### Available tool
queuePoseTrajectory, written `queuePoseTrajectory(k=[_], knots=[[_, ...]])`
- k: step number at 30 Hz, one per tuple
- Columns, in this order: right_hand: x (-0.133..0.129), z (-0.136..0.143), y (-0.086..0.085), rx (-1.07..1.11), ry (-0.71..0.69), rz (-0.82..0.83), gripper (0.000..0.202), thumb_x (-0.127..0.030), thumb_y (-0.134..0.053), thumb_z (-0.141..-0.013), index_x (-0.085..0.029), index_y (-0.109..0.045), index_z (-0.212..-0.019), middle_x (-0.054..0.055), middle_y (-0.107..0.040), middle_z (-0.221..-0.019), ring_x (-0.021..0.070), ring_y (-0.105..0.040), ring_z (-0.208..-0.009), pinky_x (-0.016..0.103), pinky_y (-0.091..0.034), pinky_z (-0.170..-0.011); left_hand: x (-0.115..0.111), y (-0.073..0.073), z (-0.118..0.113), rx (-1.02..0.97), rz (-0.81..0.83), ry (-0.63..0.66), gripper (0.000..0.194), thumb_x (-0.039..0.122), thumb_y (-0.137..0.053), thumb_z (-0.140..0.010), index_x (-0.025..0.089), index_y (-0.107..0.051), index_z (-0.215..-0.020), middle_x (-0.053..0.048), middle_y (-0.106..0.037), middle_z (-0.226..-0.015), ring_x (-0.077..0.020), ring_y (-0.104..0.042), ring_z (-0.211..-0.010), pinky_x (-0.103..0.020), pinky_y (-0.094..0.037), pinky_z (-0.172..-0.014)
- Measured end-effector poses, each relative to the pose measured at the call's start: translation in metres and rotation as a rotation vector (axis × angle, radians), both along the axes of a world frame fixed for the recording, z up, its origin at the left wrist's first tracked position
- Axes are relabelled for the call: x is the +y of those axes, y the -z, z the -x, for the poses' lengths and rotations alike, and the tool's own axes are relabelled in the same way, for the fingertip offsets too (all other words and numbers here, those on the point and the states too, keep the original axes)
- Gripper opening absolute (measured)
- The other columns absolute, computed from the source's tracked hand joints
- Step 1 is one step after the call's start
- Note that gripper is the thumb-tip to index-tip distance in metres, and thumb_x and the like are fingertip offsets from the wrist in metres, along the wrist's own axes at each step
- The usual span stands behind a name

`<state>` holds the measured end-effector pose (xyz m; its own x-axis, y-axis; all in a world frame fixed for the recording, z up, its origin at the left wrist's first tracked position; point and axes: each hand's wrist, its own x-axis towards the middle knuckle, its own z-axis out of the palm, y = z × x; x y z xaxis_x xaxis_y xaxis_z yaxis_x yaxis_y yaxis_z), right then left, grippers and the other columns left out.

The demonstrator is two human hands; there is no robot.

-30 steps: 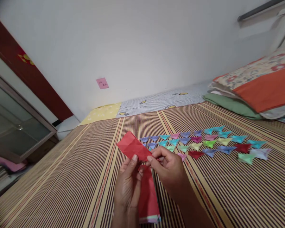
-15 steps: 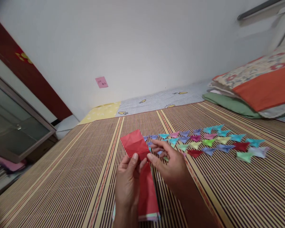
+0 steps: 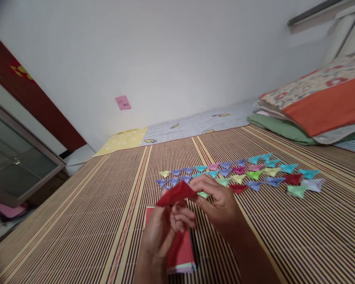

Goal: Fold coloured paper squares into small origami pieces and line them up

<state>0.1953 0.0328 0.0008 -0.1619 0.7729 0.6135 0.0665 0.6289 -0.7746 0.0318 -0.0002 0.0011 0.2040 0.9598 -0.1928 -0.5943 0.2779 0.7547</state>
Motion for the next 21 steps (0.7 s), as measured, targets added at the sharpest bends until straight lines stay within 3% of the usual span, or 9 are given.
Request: queuePoseTrajectory(k=[5,7,11,15,21], knots=[[-0.002,-0.002,0.001,-0.037,-0.042,-0.006,0.015,-0.019,-0.067,-0.093,-0.030,-0.077,-0.091,0.004,-0.074,-0.107,0.0229,-0.070,-0.104,0.038,-0.054,-0.091,0.000,0.005,-0.004,-0.140,-0.012,-0.032,0.027,0.027,-0.092,-0.068,0.011,-0.074,-0.082,-0.008,-0.077,-0.074,-0.0161,-0.071,-0.060,-0.022,-0.053,-0.056],[-0.004,-0.001,0.001,-0.051,-0.008,-0.001,0.016,-0.019,-0.069,-0.091,-0.032,-0.076,-0.098,0.004,-0.072,-0.118,0.0240,-0.068,-0.112,0.040,-0.053,-0.097,0.001,0.003,-0.003,-0.118,-0.057,-0.085,0.024,0.026,-0.090,-0.070,0.011,-0.074,-0.079,-0.006,-0.075,-0.071,-0.0139,-0.067,-0.059,-0.023,-0.053,-0.058],[-0.009,0.002,-0.005,-0.174,0.102,-0.013,0.036,-0.016,-0.068,-0.089,-0.037,-0.073,-0.119,0.004,-0.064,-0.137,0.0256,-0.058,-0.132,0.043,-0.048,-0.108,0.003,0.000,0.005,0.039,-0.124,-0.315,0.025,0.030,-0.088,-0.074,0.013,-0.070,-0.075,0.000,-0.069,-0.065,-0.0091,-0.061,-0.054,-0.019,-0.048,-0.057],[-0.013,0.007,-0.009,-0.253,0.065,-0.041,0.036,-0.011,-0.061,-0.088,-0.035,-0.077,-0.109,0.003,-0.063,-0.139,0.0248,-0.059,-0.131,0.043,-0.048,-0.110,0.002,-0.003,0.011,0.103,-0.156,-0.432,0.028,0.035,-0.086,-0.076,0.015,-0.067,-0.079,0.001,-0.071,-0.069,-0.0119,-0.065,-0.059,-0.024,-0.053,-0.067],[-0.008,0.012,-0.005,-0.208,0.028,-0.031,0.016,-0.020,-0.067,-0.090,-0.029,-0.080,-0.089,0.007,-0.071,-0.123,0.0256,-0.069,-0.114,0.039,-0.056,-0.095,0.000,-0.005,0.010,0.113,-0.214,-0.317,0.023,0.031,-0.082,-0.081,0.014,-0.071,-0.092,-0.007,-0.078,-0.085,-0.0173,-0.073,-0.075,-0.028,-0.057,-0.075]])
